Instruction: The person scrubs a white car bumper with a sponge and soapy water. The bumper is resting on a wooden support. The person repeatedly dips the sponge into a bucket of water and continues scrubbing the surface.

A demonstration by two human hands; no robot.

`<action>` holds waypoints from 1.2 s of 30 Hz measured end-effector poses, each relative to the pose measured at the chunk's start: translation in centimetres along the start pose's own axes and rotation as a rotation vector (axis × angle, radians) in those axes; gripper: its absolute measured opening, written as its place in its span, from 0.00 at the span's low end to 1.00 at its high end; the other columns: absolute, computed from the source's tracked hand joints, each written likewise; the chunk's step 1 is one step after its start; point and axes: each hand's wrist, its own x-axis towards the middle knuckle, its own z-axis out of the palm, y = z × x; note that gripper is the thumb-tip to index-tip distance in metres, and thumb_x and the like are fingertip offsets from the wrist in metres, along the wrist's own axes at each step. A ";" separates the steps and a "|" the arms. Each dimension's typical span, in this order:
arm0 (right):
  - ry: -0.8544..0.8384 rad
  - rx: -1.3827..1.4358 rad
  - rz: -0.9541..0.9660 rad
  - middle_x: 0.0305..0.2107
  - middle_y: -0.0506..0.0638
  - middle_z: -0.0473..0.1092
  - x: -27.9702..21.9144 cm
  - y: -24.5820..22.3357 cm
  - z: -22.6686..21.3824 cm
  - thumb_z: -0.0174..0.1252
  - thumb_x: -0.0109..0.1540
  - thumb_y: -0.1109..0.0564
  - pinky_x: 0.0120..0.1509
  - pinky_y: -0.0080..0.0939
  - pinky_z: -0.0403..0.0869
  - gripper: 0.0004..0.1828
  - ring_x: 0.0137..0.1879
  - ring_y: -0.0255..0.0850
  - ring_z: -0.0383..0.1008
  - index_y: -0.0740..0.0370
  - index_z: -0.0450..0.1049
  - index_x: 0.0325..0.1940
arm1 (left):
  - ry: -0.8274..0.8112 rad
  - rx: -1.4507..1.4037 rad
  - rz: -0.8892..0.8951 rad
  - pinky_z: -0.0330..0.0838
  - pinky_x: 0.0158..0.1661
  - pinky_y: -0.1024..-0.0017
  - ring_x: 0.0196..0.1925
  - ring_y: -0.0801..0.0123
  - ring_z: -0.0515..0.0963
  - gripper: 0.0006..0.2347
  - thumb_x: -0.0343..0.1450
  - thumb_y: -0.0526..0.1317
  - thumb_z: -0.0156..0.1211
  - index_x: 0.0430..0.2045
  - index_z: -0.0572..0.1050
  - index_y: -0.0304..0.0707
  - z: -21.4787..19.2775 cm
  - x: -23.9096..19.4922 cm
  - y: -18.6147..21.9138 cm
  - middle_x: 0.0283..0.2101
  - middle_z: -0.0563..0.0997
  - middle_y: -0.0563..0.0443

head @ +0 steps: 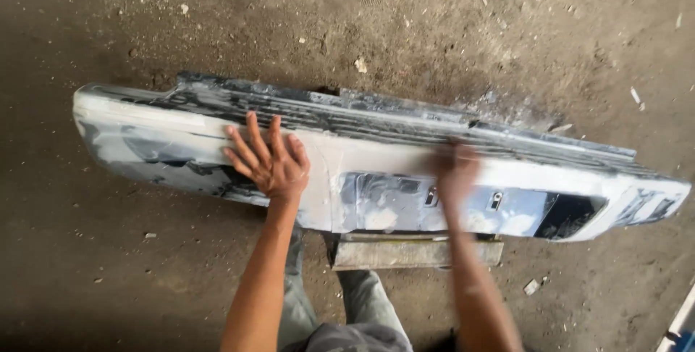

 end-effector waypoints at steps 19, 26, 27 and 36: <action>-0.215 0.377 -0.206 0.52 0.57 0.73 0.5 -13.9 -11.7 0.54 0.70 0.54 0.57 0.52 0.72 0.17 0.54 0.51 0.70 0.44 0.74 0.63 | 0.012 0.005 0.022 0.36 0.72 0.36 0.79 0.35 0.48 0.18 0.82 0.49 0.43 0.58 0.78 0.43 -0.6 0.0 0.1 0.75 0.63 0.38; 0.006 0.320 -0.456 0.54 0.52 0.77 4.4 10.2 -8.7 0.47 0.74 0.56 0.61 0.50 0.77 0.16 0.59 0.48 0.75 0.53 0.75 0.63 | -0.020 0.039 0.037 0.33 0.71 0.36 0.80 0.35 0.45 0.19 0.83 0.49 0.43 0.62 0.77 0.41 -0.5 -0.4 0.1 0.76 0.62 0.37; -0.128 0.244 -0.166 0.42 0.51 0.78 5.0 11.3 -11.2 0.48 0.72 0.51 0.42 0.48 0.75 0.16 0.41 0.43 0.75 0.54 0.76 0.60 | -0.022 0.036 0.025 0.33 0.72 0.35 0.80 0.35 0.45 0.18 0.83 0.48 0.43 0.61 0.77 0.41 -0.6 -0.4 0.1 0.76 0.62 0.37; -0.133 0.442 -0.383 0.57 0.56 0.71 1.5 -6.9 -10.2 0.55 0.69 0.52 0.63 0.51 0.72 0.19 0.60 0.50 0.68 0.39 0.72 0.65 | -0.060 0.056 -0.018 0.31 0.72 0.35 0.80 0.35 0.44 0.18 0.82 0.49 0.42 0.62 0.73 0.44 -0.5 -0.5 1.1 0.77 0.59 0.38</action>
